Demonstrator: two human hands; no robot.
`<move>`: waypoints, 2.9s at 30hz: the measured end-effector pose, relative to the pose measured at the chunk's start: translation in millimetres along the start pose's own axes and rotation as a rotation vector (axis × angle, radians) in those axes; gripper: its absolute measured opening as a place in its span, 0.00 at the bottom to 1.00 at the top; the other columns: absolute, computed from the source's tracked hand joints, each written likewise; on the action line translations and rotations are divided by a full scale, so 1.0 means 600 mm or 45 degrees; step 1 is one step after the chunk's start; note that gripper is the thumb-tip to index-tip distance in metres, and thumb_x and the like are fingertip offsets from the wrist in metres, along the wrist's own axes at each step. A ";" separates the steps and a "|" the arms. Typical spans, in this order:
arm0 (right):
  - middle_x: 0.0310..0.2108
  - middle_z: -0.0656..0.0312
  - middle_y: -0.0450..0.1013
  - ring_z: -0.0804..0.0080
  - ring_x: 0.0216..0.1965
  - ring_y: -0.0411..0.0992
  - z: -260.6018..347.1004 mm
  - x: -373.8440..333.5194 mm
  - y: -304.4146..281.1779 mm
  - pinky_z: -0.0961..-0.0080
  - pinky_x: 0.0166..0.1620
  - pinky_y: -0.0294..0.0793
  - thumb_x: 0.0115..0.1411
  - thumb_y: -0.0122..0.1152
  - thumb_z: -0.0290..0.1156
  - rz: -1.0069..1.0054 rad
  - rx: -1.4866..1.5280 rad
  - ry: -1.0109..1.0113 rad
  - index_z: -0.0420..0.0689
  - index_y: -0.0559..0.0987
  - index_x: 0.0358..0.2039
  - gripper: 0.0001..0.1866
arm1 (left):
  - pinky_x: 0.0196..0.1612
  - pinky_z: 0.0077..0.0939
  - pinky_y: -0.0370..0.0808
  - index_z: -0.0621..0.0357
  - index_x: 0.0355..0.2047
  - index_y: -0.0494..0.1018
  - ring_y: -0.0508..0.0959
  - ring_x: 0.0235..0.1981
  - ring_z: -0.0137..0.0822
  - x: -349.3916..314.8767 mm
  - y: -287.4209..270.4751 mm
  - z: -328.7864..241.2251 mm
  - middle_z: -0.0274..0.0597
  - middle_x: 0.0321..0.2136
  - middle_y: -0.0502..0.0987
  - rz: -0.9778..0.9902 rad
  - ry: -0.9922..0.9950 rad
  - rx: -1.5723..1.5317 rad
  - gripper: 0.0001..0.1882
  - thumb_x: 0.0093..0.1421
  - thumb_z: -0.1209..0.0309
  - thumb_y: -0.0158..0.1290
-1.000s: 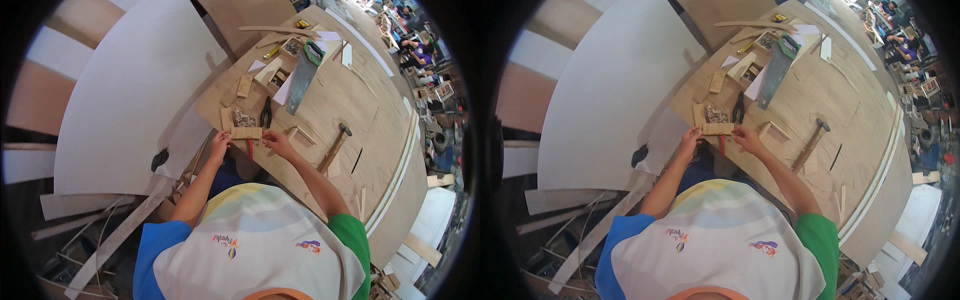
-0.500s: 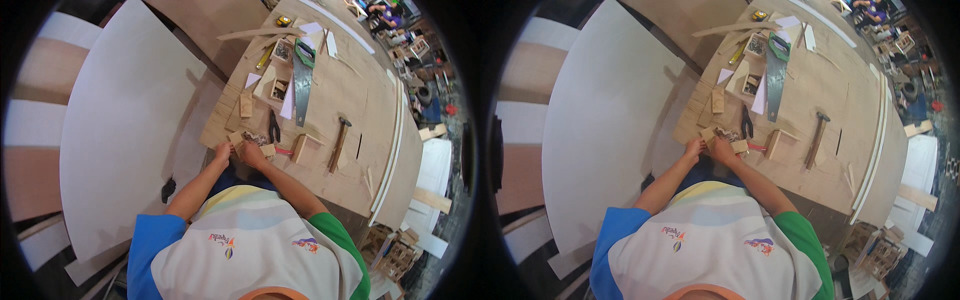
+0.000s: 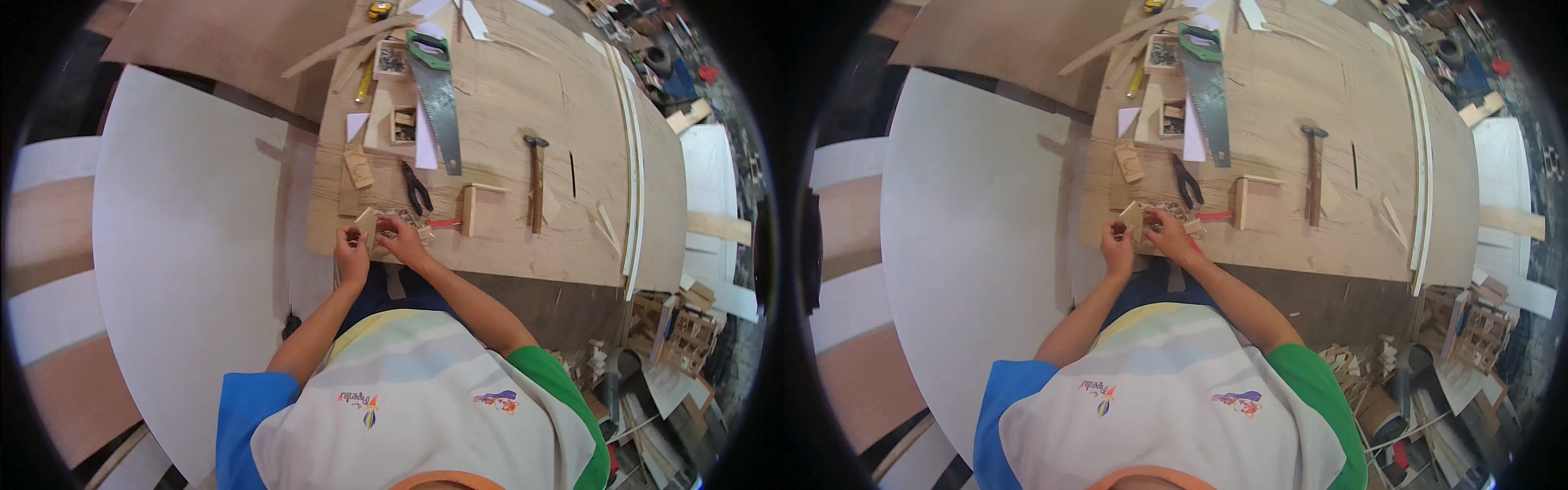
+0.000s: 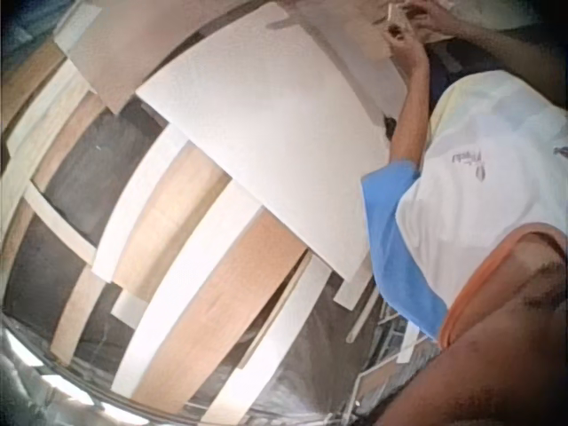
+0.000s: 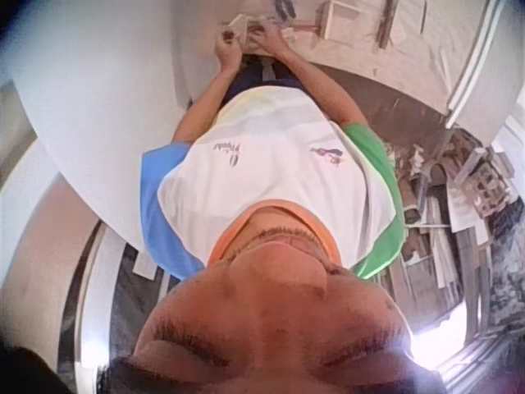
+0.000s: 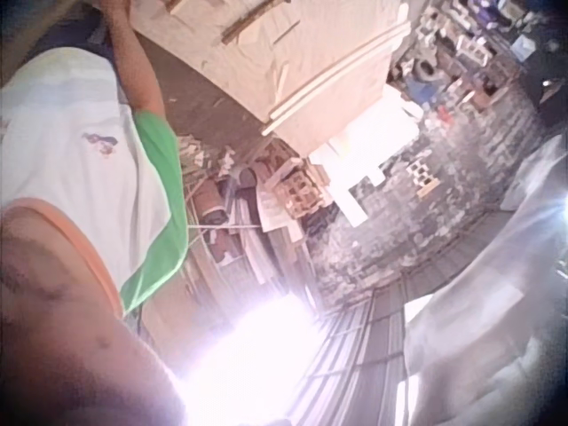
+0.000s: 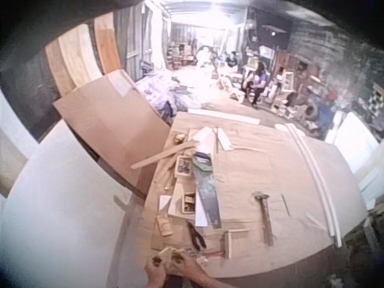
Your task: The person aligns small wooden pieces on a workbench, uses a hammer to drive a nail into the wood, and marks the wood with a pencil.
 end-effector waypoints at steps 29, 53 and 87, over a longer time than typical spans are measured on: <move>0.36 0.41 0.78 0.43 0.41 0.77 -0.217 -0.095 -0.591 0.53 0.45 0.75 0.53 0.63 0.36 -0.543 -0.592 0.464 0.38 0.73 0.44 0.21 | 0.55 0.39 0.72 0.62 0.64 0.61 0.77 0.53 0.50 -0.013 0.500 -0.011 0.57 0.53 0.75 0.576 0.006 0.537 0.41 0.50 0.68 0.64; 0.36 0.49 0.81 0.69 0.34 0.80 -0.240 -0.081 -0.595 0.74 0.36 0.80 0.56 0.72 0.41 -0.154 -0.130 0.394 0.37 0.74 0.58 0.33 | 0.53 0.40 0.72 0.61 0.62 0.64 0.76 0.51 0.49 -0.018 0.498 -0.074 0.55 0.50 0.76 0.549 -0.103 0.738 0.38 0.51 0.68 0.63; 0.39 0.54 0.81 0.75 0.37 0.77 -0.288 -0.089 -0.583 0.78 0.39 0.79 0.59 0.68 0.35 -0.084 0.034 0.387 0.33 0.76 0.55 0.27 | 0.46 0.42 0.77 0.44 0.45 0.79 0.79 0.45 0.47 0.008 0.707 -0.133 0.42 0.40 0.79 1.102 0.754 1.317 0.26 0.41 0.70 0.69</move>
Point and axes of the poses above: each hand's wrist, its own x-axis towards the middle knuckle, its own y-axis out of the palm, z = x × y, the point moved 6 cm from there along x, towards the middle knuckle
